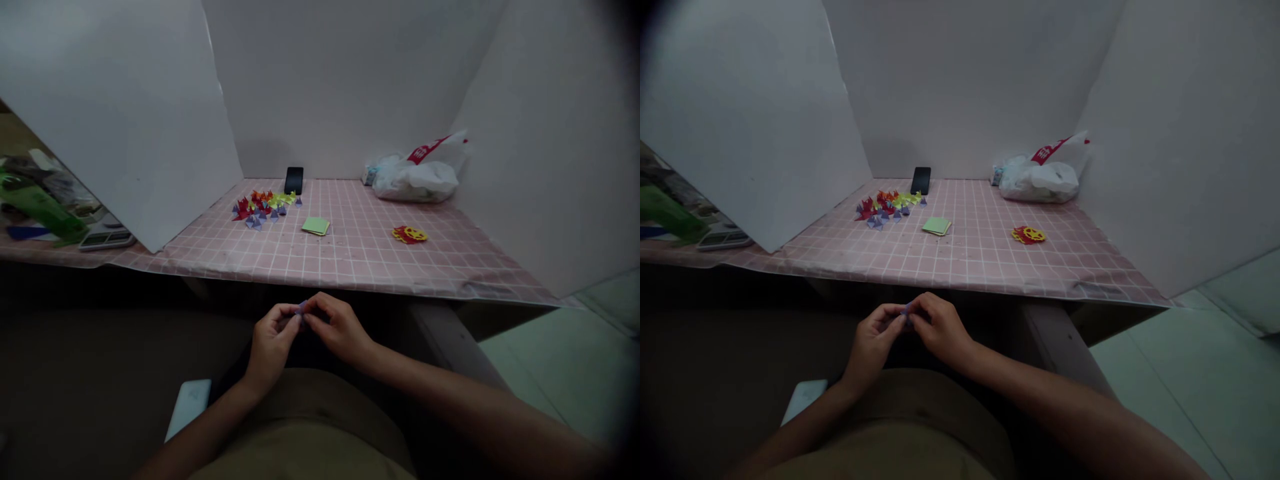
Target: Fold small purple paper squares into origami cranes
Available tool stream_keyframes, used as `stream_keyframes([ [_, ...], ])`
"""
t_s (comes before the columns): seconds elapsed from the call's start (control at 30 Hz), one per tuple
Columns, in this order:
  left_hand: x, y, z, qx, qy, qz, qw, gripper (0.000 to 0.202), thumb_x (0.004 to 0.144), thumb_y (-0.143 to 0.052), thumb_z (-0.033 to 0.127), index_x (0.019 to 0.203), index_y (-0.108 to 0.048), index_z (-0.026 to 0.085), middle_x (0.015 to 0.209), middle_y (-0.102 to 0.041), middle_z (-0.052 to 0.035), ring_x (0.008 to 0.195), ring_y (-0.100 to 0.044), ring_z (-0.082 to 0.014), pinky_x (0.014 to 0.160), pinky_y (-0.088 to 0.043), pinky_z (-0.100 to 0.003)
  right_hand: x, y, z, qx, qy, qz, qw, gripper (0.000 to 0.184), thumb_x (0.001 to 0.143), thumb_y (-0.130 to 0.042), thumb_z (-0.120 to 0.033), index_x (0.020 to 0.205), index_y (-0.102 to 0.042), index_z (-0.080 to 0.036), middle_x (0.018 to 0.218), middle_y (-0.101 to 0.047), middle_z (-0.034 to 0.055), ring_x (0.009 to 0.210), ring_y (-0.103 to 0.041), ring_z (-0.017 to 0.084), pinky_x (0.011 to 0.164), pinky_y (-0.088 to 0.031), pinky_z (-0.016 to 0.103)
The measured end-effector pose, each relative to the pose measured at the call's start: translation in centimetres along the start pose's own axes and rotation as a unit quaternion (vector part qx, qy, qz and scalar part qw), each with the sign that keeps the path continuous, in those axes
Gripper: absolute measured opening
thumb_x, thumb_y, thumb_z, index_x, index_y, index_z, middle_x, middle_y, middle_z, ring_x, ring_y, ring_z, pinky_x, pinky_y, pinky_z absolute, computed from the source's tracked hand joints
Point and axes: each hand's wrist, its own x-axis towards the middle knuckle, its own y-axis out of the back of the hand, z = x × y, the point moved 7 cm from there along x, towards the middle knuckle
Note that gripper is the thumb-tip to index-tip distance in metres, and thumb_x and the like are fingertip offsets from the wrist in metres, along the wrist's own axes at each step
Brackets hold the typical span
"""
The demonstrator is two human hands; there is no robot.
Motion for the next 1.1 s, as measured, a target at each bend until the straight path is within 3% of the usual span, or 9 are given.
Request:
stream_keyframes([
  [0.13, -0.1, 0.2, 0.1, 0.007, -0.009, 0.005, 1.000, 0.017, 0.079, -0.068, 0.029, 0.091, -0.069, 0.016, 0.083, -0.074, -0.0043, 0.077, -0.069, -0.0179, 0.072, -0.055, -0.028, 0.2, 1.0, 0.2, -0.019, -0.022, 0.047, 0.998, 0.012, 0.081, -0.061, -0.011, 0.090, -0.060, -0.019, 0.081, -0.059, 0.0018, 0.074, -0.055, 0.016, 0.067, -0.045, 0.028],
  [0.27, -0.1, 0.2, 0.3, -0.008, -0.018, 0.001, 1.000, 0.018, 0.080, -0.066, 0.026, 0.094, -0.068, 0.016, 0.086, -0.072, -0.0040, 0.079, -0.068, -0.0164, 0.073, -0.055, -0.027, 0.4, 0.7, 0.9, 0.025, -0.059, 0.012, 0.998, 0.004, 0.082, -0.059, -0.015, 0.081, -0.060, -0.018, 0.078, -0.061, 0.0017, 0.073, -0.056, 0.015, 0.067, -0.044, 0.028],
  [0.4, 0.0, 0.1, 0.3, -0.058, -0.004, 0.006, 0.998, 0.030, 0.077, -0.070, 0.027, 0.105, -0.063, 0.017, 0.093, -0.072, -0.0048, 0.084, -0.068, -0.0177, 0.075, -0.057, -0.029, 0.1, 0.3, 1.2, 0.061, -0.078, 0.008, 0.995, 0.006, 0.083, -0.056, -0.017, 0.078, -0.060, -0.018, 0.075, -0.061, 0.0011, 0.070, -0.055, 0.015, 0.065, -0.043, 0.027],
  [0.57, 0.1, -0.1, 0.0, -0.026, 0.021, -0.026, 0.999, 0.019, 0.081, -0.068, 0.032, 0.085, -0.068, 0.014, 0.079, -0.069, -0.0039, 0.074, -0.064, -0.0158, 0.067, -0.055, -0.026, 0.0, 0.4, 0.9, 0.080, -0.071, 0.024, 0.994, 0.007, 0.084, -0.057, -0.020, 0.078, -0.059, -0.018, 0.073, -0.059, 0.0005, 0.069, -0.052, 0.014, 0.064, -0.041, 0.026],
  [0.77, 0.2, 0.3, 0.6, 0.032, -0.005, -0.027, 0.999, 0.016, 0.083, -0.066, 0.030, 0.084, -0.069, 0.014, 0.074, -0.067, -0.0012, 0.068, -0.059, -0.0135, 0.062, -0.050, -0.023, 0.2, 0.3, 1.1, 0.119, -0.104, -0.010, 0.987, 0.020, 0.091, -0.053, -0.031, 0.078, -0.059, -0.017, 0.070, -0.057, 0.0004, 0.067, -0.050, 0.013, 0.064, -0.040, 0.026],
  [1.1, 0.3, 0.7, 0.5, 0.034, -0.040, -0.008, 0.999, 0.023, 0.085, -0.064, 0.028, 0.106, -0.064, 0.018, 0.084, -0.064, -0.0008, 0.076, -0.058, -0.0136, 0.069, -0.047, -0.025, 0.2, -0.7, 2.0, 0.250, -0.174, -0.060, 0.951, 0.015, 0.082, -0.064, -0.030, 0.076, -0.062, -0.016, 0.067, -0.058, -0.0018, 0.061, -0.052, 0.011, 0.062, -0.040, 0.025],
])
